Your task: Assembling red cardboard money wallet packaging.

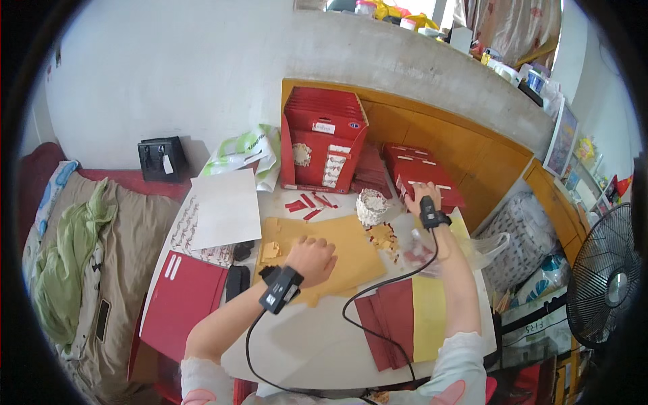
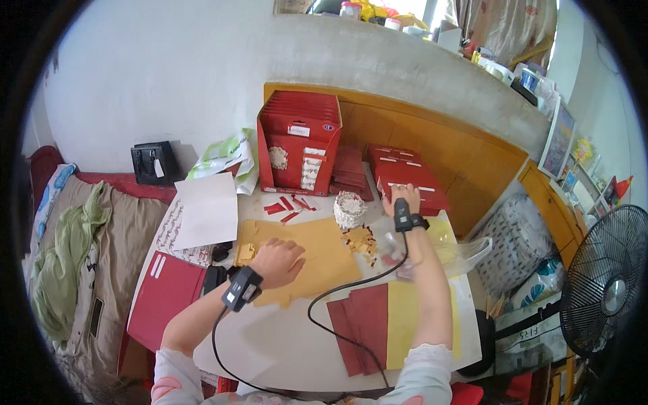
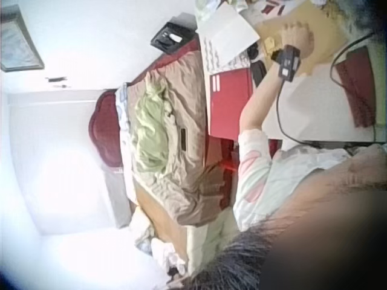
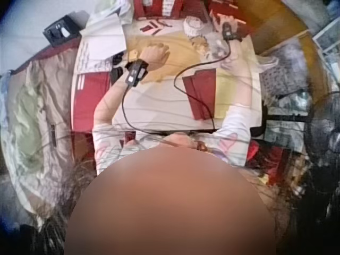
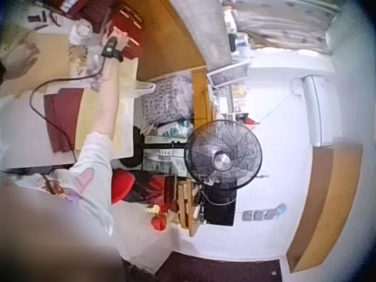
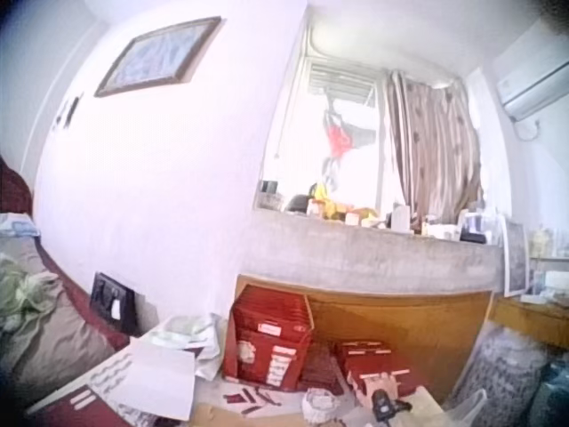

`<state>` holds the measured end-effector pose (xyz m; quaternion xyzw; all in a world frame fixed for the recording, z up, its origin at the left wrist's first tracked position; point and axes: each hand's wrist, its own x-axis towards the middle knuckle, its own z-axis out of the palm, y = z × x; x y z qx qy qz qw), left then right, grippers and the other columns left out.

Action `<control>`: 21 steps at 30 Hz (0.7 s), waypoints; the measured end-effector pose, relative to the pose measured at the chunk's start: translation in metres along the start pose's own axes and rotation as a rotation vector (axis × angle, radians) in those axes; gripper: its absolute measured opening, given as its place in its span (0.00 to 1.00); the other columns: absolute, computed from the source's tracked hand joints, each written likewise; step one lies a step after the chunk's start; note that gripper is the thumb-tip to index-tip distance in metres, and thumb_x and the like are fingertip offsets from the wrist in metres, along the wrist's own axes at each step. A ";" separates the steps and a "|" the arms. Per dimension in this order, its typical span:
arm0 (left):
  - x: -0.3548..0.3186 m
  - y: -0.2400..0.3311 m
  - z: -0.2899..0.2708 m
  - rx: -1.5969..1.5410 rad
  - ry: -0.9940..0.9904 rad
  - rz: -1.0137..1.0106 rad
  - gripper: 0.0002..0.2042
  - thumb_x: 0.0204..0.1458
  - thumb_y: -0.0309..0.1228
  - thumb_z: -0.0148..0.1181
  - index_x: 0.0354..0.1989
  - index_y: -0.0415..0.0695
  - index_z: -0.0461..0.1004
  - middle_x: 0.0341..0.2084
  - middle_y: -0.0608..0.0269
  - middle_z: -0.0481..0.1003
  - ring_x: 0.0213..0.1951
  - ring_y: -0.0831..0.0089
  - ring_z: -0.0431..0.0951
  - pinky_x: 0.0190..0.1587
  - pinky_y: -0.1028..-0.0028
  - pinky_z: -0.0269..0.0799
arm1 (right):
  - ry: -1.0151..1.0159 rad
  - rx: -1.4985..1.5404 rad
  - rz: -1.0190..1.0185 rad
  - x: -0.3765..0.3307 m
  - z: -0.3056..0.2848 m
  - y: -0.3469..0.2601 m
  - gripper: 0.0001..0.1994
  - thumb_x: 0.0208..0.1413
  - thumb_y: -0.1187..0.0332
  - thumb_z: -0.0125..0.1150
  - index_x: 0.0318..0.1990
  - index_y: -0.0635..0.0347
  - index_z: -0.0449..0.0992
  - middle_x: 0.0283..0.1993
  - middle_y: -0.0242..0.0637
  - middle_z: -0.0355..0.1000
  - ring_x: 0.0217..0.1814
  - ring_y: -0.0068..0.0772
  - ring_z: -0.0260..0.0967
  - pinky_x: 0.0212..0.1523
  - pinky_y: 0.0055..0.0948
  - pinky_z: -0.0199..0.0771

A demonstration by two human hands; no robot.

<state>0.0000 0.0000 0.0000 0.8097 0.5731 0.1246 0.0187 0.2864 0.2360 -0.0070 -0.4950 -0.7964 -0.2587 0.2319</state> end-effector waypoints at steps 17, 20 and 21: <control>-0.079 0.020 -0.025 -0.138 0.152 0.178 0.11 0.51 0.32 0.55 0.38 0.38 0.74 0.34 0.55 0.76 0.39 0.60 0.75 0.45 0.63 0.67 | -0.158 0.120 0.125 0.024 -0.018 0.034 0.16 0.52 0.56 0.58 0.27 0.60 0.80 0.28 0.45 0.76 0.32 0.48 0.74 0.33 0.43 0.74; -0.090 0.020 -0.028 -0.133 0.174 0.161 0.10 0.51 0.31 0.55 0.38 0.38 0.74 0.34 0.54 0.76 0.38 0.59 0.75 0.44 0.64 0.68 | -0.103 -0.192 0.004 0.025 -0.032 0.029 0.14 0.56 0.61 0.50 0.25 0.55 0.79 0.30 0.39 0.77 0.34 0.41 0.76 0.31 0.41 0.77; -0.095 0.020 -0.029 -0.129 0.184 0.152 0.10 0.50 0.31 0.56 0.38 0.38 0.74 0.34 0.54 0.76 0.38 0.59 0.75 0.44 0.64 0.69 | -0.103 -0.189 -0.002 0.025 -0.043 0.028 0.14 0.56 0.61 0.50 0.25 0.55 0.79 0.30 0.39 0.77 0.34 0.41 0.76 0.31 0.41 0.77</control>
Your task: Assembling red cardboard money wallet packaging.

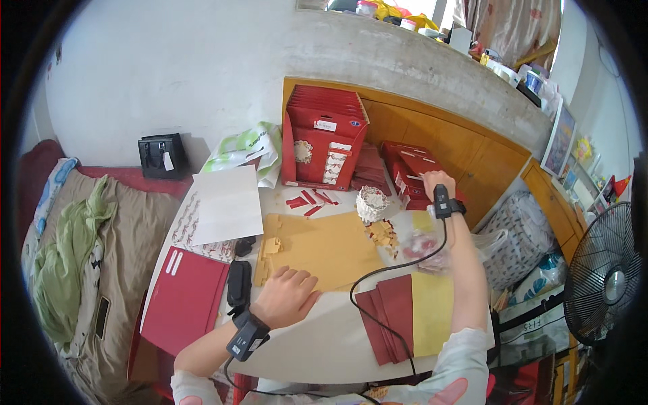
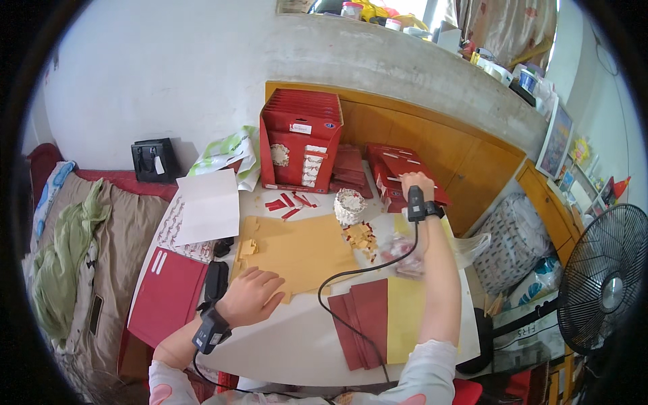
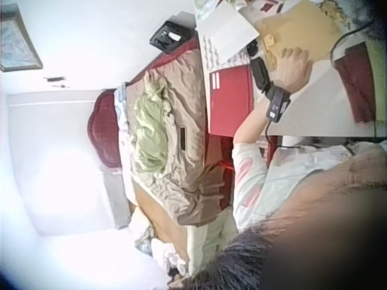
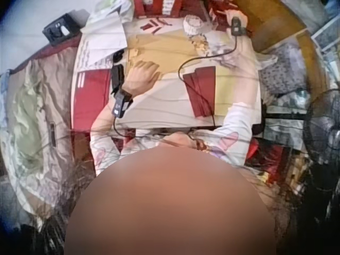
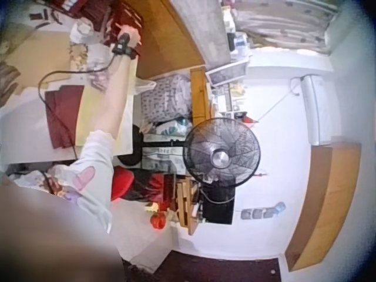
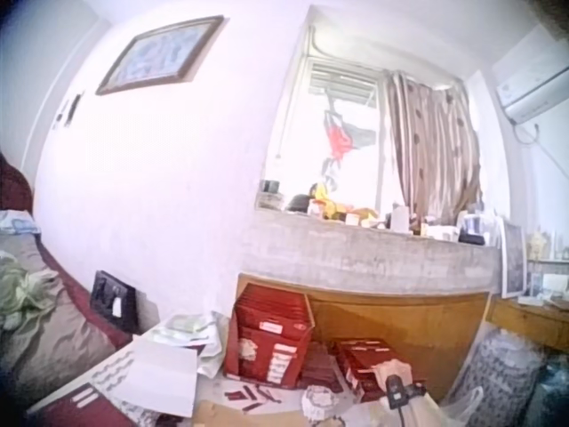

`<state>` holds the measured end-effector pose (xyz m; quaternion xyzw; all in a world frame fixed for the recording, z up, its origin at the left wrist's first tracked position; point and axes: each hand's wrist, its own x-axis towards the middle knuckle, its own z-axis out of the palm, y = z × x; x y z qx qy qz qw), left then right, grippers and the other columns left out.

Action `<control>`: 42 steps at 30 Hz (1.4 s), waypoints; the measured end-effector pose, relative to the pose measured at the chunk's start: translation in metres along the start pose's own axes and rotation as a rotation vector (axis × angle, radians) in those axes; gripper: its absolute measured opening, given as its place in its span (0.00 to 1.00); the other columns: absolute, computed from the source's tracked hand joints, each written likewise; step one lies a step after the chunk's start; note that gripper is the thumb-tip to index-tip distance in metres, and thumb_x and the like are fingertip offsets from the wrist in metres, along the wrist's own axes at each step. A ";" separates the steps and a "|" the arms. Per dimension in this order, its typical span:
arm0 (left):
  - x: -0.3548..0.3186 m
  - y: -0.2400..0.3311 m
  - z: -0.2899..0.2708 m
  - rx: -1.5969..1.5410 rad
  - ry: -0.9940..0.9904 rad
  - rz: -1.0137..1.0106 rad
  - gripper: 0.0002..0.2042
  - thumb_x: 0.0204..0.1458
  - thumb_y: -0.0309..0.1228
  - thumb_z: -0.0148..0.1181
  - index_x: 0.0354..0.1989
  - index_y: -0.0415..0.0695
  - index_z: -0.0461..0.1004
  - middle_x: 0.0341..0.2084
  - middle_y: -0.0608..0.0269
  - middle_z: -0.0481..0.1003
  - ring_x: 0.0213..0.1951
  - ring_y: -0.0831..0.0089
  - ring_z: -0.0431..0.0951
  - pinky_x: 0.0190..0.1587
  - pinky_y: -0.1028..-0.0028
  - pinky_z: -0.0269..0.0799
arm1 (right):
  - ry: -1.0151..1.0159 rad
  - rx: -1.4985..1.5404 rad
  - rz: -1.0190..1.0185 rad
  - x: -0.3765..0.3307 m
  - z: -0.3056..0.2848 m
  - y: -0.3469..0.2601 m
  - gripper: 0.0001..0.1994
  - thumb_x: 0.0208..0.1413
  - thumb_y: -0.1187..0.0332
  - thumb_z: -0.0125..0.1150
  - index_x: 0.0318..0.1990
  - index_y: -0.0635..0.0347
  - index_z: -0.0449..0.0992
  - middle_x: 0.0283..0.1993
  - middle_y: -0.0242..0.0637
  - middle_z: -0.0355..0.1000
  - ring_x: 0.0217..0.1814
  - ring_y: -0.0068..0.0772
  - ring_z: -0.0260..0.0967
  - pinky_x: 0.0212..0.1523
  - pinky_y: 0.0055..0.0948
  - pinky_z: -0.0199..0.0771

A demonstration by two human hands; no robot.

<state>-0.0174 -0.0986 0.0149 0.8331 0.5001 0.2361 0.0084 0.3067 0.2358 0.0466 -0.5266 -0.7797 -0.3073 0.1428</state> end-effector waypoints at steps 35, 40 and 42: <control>-0.135 -0.052 0.007 -1.535 0.282 -0.842 0.13 0.55 0.23 0.50 0.48 0.37 0.67 0.37 0.60 0.75 0.36 0.75 0.77 0.39 0.75 0.75 | 0.112 0.841 -0.768 -0.308 -0.172 -0.155 0.06 0.47 0.68 0.64 0.32 0.57 0.78 0.37 0.33 0.75 0.34 0.28 0.73 0.31 0.26 0.74; -0.137 -0.045 0.012 -1.396 0.340 -0.817 0.15 0.55 0.22 0.50 0.52 0.36 0.66 0.38 0.62 0.75 0.37 0.76 0.77 0.41 0.75 0.74 | 0.001 1.081 -0.080 -0.285 -0.150 -0.169 0.10 0.51 0.71 0.61 0.42 0.60 0.75 0.34 0.37 0.75 0.33 0.31 0.73 0.33 0.25 0.74; -0.133 -0.036 0.009 -1.399 0.414 -0.754 0.15 0.55 0.22 0.49 0.52 0.36 0.65 0.39 0.62 0.75 0.37 0.77 0.76 0.40 0.75 0.74 | -0.100 1.300 0.066 -0.276 -0.136 -0.175 0.11 0.53 0.72 0.59 0.44 0.62 0.73 0.34 0.36 0.75 0.34 0.27 0.73 0.34 0.23 0.73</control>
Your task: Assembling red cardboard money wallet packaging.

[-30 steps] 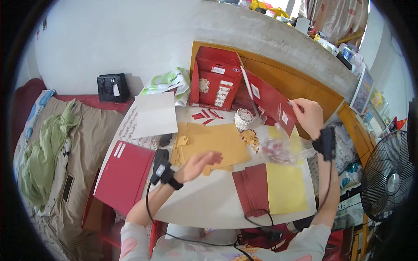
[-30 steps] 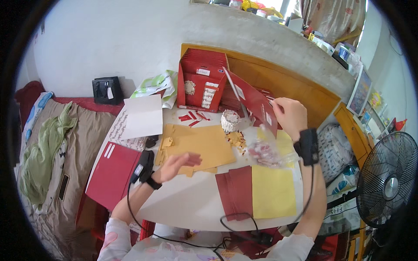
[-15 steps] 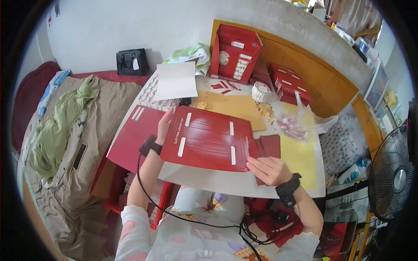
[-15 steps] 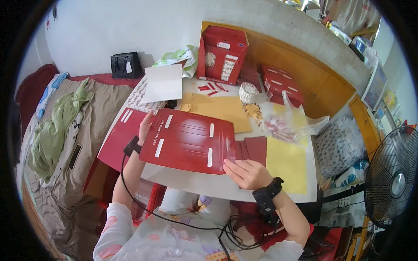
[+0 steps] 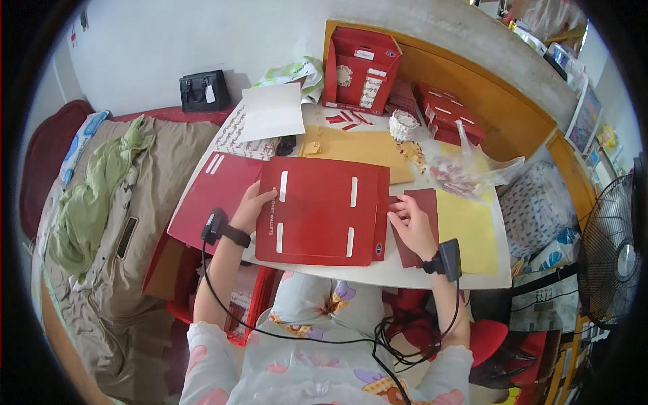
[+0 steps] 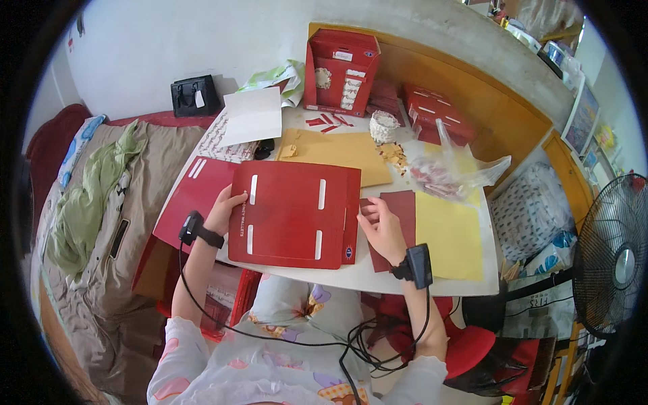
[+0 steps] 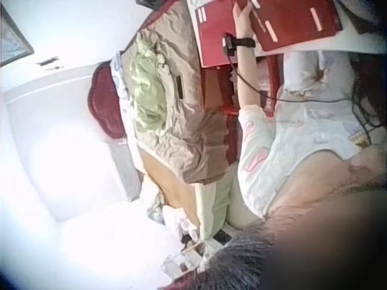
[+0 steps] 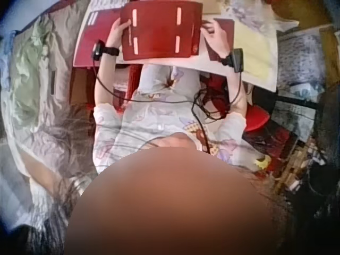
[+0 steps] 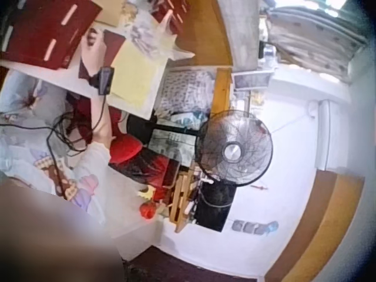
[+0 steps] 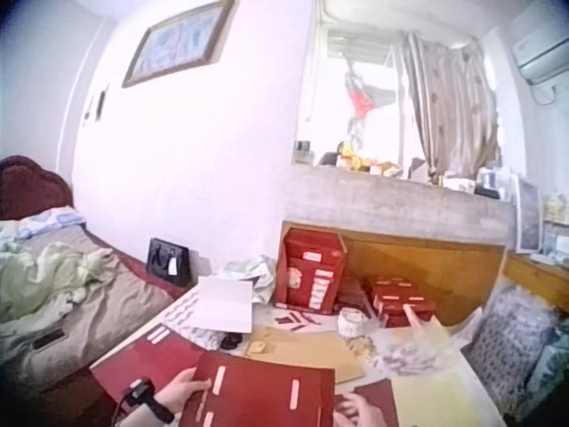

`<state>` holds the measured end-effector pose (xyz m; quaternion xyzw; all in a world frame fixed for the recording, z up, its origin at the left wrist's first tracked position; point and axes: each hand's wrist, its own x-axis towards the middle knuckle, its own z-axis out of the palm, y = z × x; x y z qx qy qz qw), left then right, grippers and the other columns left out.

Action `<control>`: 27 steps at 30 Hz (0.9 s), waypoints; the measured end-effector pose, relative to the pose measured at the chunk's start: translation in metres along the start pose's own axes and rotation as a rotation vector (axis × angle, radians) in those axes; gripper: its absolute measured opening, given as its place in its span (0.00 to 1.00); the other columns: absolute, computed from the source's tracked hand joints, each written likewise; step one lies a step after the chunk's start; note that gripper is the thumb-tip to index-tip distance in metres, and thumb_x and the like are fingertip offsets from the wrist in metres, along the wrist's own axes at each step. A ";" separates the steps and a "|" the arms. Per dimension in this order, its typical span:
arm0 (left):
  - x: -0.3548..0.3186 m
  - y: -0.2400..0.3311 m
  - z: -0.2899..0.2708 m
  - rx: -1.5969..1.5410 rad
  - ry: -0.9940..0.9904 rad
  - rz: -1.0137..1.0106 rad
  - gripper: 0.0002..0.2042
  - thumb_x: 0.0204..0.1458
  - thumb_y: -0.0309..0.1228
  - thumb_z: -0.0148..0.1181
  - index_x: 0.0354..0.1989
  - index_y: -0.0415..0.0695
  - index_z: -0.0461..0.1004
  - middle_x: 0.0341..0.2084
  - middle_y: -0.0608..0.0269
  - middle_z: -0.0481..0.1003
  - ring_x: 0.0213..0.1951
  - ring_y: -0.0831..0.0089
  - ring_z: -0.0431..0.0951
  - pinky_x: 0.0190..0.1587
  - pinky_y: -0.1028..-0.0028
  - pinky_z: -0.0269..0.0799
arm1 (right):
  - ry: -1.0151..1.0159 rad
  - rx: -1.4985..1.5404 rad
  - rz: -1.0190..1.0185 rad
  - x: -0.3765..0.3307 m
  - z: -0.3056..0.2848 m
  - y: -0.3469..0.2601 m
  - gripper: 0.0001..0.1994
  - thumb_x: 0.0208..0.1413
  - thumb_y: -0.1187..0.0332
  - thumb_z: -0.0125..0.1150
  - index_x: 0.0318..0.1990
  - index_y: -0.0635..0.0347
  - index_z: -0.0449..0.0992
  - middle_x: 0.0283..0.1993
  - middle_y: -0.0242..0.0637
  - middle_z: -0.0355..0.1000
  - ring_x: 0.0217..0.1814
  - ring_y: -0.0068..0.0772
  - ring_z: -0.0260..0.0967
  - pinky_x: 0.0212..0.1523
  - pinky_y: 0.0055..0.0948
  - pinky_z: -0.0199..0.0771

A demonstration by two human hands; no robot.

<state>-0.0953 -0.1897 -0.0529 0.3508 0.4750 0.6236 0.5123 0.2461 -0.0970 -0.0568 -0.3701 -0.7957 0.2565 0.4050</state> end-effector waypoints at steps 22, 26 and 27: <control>0.054 -0.006 0.010 -0.026 -0.023 0.125 0.20 0.54 0.20 0.50 0.56 0.35 0.62 0.45 0.60 0.73 0.44 0.76 0.74 0.47 0.74 0.71 | -0.095 0.402 0.230 0.061 0.006 0.021 0.10 0.51 0.81 0.52 0.41 0.63 0.64 0.34 0.35 0.76 0.32 0.15 0.68 0.33 0.18 0.67; 0.052 -0.012 0.012 -0.014 -0.023 0.121 0.19 0.54 0.21 0.49 0.56 0.37 0.62 0.46 0.61 0.72 0.45 0.76 0.73 0.48 0.74 0.70 | -0.040 0.472 0.243 0.053 0.007 0.030 0.10 0.50 0.81 0.53 0.40 0.63 0.64 0.33 0.35 0.76 0.31 0.15 0.68 0.33 0.17 0.67; 0.049 -0.011 0.010 -0.012 -0.029 0.113 0.19 0.55 0.21 0.49 0.56 0.36 0.63 0.47 0.61 0.72 0.45 0.76 0.73 0.48 0.75 0.70 | -0.037 0.472 0.240 0.053 0.006 0.028 0.10 0.50 0.81 0.53 0.40 0.63 0.64 0.33 0.35 0.76 0.31 0.15 0.68 0.33 0.17 0.67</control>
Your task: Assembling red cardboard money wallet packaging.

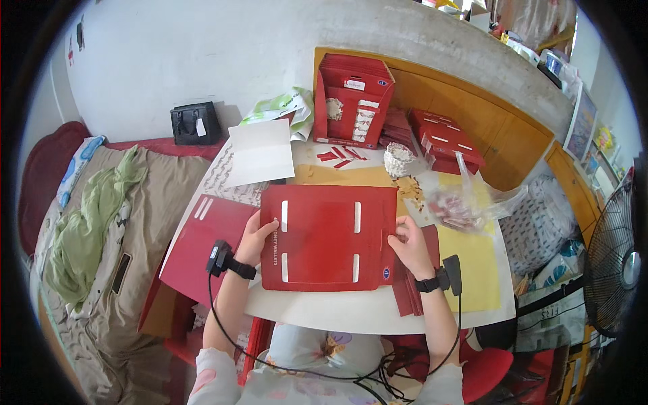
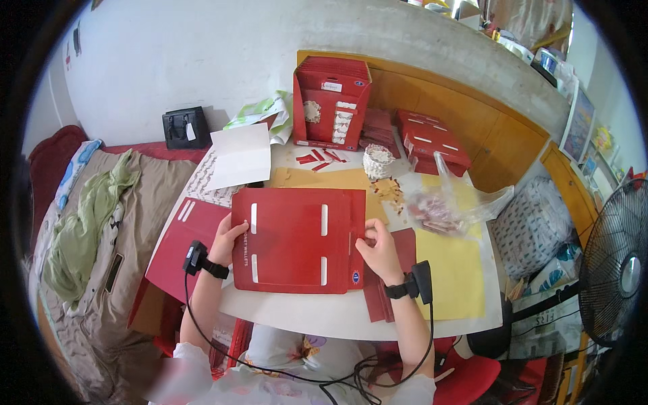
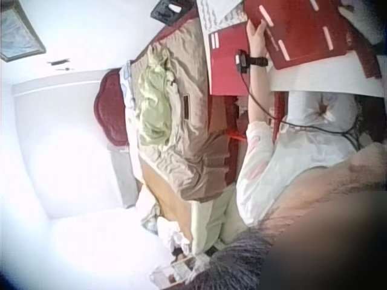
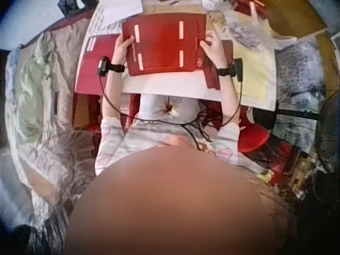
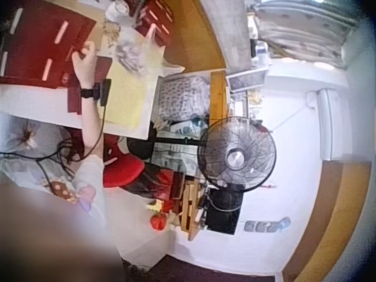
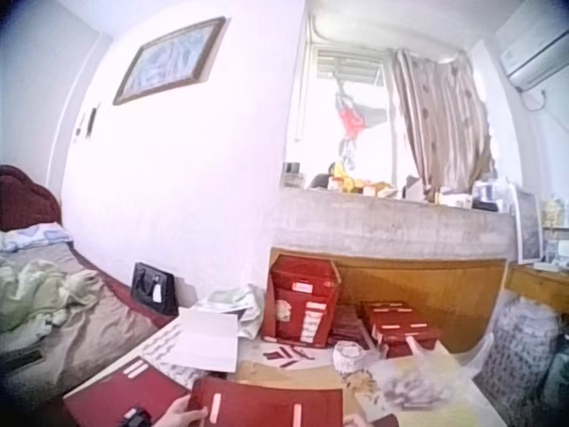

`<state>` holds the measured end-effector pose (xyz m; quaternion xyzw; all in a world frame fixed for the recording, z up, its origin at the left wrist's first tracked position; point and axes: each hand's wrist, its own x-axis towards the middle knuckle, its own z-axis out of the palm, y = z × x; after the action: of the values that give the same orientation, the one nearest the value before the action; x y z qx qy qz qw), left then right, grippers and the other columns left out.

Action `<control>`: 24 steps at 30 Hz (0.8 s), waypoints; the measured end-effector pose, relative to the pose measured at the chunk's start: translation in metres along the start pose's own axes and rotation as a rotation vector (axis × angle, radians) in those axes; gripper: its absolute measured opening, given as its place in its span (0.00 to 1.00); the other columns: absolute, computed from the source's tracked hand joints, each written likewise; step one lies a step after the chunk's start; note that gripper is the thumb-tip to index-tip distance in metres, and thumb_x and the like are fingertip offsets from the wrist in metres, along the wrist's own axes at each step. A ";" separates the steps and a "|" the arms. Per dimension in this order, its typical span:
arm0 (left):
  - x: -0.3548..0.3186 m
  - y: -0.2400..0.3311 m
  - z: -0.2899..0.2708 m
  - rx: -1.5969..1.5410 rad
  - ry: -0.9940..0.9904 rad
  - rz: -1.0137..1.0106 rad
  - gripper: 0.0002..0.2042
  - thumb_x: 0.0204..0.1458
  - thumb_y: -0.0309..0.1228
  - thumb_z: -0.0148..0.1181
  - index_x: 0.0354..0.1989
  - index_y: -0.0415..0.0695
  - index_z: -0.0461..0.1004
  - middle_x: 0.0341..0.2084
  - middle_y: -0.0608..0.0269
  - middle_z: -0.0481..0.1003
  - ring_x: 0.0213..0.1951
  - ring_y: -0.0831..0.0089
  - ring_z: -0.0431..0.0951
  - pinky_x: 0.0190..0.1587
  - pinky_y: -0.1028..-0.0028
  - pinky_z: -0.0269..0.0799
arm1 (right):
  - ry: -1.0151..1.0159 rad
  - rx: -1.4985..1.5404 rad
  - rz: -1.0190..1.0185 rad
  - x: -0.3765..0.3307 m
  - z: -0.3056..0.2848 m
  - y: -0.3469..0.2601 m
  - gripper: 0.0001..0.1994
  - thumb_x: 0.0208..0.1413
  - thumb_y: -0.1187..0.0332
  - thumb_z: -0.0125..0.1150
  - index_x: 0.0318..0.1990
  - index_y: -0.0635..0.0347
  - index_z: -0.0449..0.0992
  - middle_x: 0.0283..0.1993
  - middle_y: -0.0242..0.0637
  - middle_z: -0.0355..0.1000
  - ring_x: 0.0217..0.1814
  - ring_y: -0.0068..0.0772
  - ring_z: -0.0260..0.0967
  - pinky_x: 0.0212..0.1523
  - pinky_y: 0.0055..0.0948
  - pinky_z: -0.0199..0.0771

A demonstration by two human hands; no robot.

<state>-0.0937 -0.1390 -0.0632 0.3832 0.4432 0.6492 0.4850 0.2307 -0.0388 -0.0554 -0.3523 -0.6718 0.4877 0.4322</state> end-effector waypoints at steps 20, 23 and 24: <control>-0.004 -0.004 0.001 -0.017 -0.035 0.073 0.19 0.54 0.20 0.50 0.56 0.35 0.62 0.46 0.59 0.73 0.44 0.76 0.74 0.46 0.75 0.71 | 0.015 -0.206 -0.086 -0.006 0.005 -0.002 0.09 0.51 0.80 0.52 0.39 0.62 0.62 0.31 0.32 0.74 0.29 0.12 0.66 0.29 0.17 0.65; -0.005 -0.004 0.003 -0.012 -0.005 0.086 0.18 0.54 0.20 0.50 0.55 0.35 0.62 0.46 0.60 0.73 0.43 0.76 0.74 0.46 0.75 0.71 | 0.038 -0.213 -0.058 -0.006 0.005 0.001 0.10 0.51 0.81 0.52 0.39 0.62 0.61 0.32 0.32 0.74 0.29 0.12 0.66 0.28 0.17 0.64; -0.006 -0.004 0.003 -0.009 -0.011 0.083 0.18 0.54 0.20 0.50 0.55 0.36 0.63 0.45 0.60 0.73 0.43 0.76 0.74 0.45 0.74 0.71 | 0.039 -0.214 -0.058 -0.006 0.005 0.000 0.10 0.51 0.81 0.52 0.39 0.62 0.61 0.32 0.32 0.74 0.29 0.12 0.66 0.28 0.17 0.64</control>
<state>-0.0886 -0.1433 -0.0665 0.4026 0.4216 0.6685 0.4619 0.2286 -0.0462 -0.0580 -0.3864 -0.7214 0.3935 0.4188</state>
